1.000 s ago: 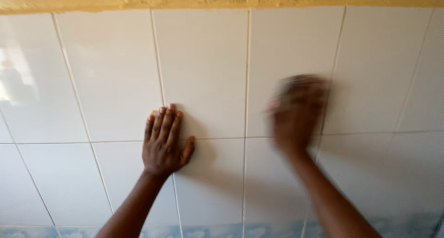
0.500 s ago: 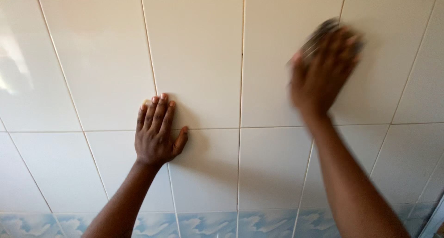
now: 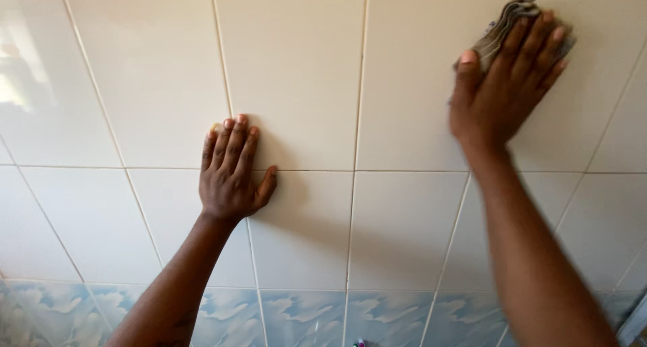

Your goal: The person wipes the tiled and painted surfaces of a bathroom wall with a cloth.

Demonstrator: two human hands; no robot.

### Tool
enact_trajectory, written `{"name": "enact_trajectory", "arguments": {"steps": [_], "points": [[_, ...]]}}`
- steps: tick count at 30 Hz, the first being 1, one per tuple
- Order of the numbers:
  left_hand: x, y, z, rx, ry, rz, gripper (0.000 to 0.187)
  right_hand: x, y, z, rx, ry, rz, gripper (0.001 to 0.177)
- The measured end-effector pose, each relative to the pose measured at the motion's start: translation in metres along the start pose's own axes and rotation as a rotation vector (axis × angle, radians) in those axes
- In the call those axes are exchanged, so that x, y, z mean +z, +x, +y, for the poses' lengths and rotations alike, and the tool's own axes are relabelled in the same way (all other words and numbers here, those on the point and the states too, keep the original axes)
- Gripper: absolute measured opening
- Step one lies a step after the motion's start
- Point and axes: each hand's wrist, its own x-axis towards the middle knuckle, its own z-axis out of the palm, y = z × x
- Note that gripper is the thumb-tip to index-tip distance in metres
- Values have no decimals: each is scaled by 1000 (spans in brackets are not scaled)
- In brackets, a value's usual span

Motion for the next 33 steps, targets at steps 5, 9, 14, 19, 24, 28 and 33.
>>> {"name": "enact_trajectory", "arguments": {"steps": [5,9,14,19,24,28,33], "points": [[-3,0,-2,37,-13,17,68,37,-96,-87,-390,160,-106,77],[-3,0,-2,32,-47,14,66,31,-175,-103,-823,266,-205,67],[-2,0,-3,34,-16,17,64,25,-103,-51,-564,154,-180,80],[-1,-2,-3,37,-27,17,65,18,-60,-53,-236,36,41,79],[-5,-2,-1,43,-45,5,64,23,-146,-92,-809,205,-101,71],[-3,0,0,36,-20,-1,64,30,-97,-32,-542,126,-92,78],[0,0,1,45,-13,17,64,-2,-35,75,82,6,-61,94]]}}
